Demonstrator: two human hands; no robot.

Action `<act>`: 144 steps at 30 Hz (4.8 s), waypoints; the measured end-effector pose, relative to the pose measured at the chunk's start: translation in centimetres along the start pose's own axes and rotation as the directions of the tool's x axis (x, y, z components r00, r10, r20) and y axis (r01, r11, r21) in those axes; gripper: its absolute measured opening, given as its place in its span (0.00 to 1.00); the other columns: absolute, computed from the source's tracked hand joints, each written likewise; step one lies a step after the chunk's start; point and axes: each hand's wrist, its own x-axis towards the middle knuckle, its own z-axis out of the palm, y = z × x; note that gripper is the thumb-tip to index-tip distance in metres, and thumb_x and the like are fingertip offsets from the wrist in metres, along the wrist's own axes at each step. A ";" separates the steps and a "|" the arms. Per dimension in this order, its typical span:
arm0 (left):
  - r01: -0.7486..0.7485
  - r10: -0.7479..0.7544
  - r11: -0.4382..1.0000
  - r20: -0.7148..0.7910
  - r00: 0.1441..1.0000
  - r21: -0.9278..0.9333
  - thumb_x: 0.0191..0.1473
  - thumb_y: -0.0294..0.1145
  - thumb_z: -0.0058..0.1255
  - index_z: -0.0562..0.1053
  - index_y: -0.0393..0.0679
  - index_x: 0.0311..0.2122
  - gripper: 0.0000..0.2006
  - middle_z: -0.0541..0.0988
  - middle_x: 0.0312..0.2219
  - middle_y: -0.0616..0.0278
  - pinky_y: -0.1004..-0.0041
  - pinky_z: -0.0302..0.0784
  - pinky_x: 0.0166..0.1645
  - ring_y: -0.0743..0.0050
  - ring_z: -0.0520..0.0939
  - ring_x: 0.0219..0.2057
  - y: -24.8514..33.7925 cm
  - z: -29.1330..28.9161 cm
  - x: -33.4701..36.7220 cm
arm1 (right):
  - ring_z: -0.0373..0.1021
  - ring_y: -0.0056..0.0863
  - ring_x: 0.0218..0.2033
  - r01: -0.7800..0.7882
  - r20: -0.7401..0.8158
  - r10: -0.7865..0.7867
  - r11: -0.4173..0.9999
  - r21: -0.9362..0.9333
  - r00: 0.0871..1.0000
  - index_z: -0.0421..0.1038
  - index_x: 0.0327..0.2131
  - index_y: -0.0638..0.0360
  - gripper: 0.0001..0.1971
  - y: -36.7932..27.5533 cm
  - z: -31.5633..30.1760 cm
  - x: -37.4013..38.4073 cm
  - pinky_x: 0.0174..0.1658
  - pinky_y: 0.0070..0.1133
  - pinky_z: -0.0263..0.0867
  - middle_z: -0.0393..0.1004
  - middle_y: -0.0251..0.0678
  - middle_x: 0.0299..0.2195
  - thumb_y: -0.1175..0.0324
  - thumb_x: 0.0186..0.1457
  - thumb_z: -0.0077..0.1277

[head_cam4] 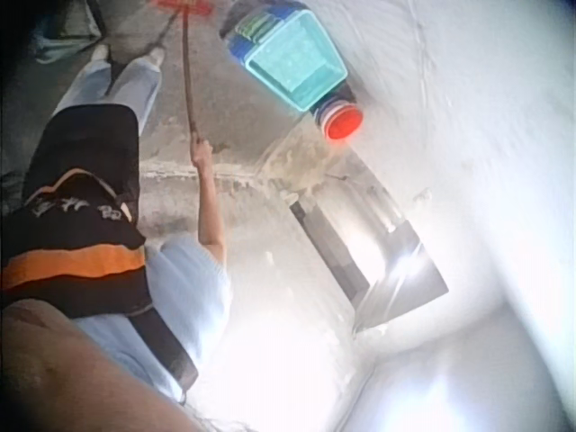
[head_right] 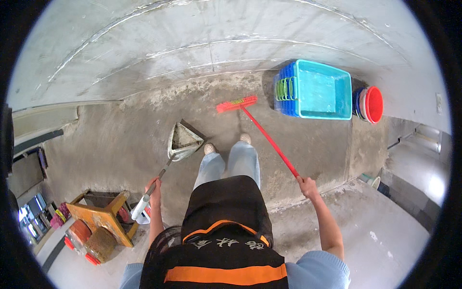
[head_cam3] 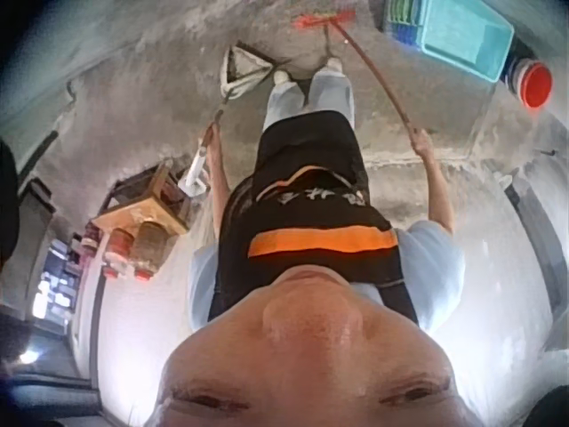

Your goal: The person sweeps a concrete floor with a red broom and collects debris into a dustpan, moving through a cluttered backroom area. They sweep around a scale, containers, and a small table, then gather the swept material into the dustpan and continue sweeping toward a doorway.

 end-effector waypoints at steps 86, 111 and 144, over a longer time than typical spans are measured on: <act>-0.412 0.203 0.893 0.659 0.724 0.178 0.46 0.27 0.46 0.72 0.35 0.33 0.09 0.76 0.24 0.58 0.80 0.71 0.30 0.75 0.76 0.25 14.5 8.6 -3.0 | 0.59 0.27 0.03 -0.320 0.284 0.152 0.337 0.885 0.946 0.59 0.23 0.64 0.28 12.2 27.2 -4.9 0.06 0.23 0.52 0.56 0.33 0.03 0.44 0.51 0.29; -0.776 0.652 0.606 0.669 0.356 -0.178 0.41 0.31 0.47 0.72 0.42 0.27 0.07 0.73 0.18 0.62 0.78 0.66 0.26 0.76 0.72 0.20 6.8 22.5 3.6 | 0.43 0.09 0.05 -0.745 0.556 -0.496 -0.466 0.477 0.667 0.56 0.23 0.55 0.19 -5.3 28.3 -26.5 0.06 0.09 0.38 0.48 0.21 0.08 0.48 0.53 0.32; -0.244 0.228 0.967 0.695 0.682 -0.077 0.45 0.30 0.48 0.70 0.35 0.25 0.08 0.72 0.24 0.62 0.81 0.73 0.28 0.79 0.73 0.26 19.6 29.6 -9.9 | 0.46 0.10 0.06 -0.301 0.315 -0.086 -0.599 0.742 0.945 0.54 0.17 0.55 0.10 20.7 16.3 -24.1 0.07 0.12 0.41 0.49 0.21 0.08 0.73 0.47 0.41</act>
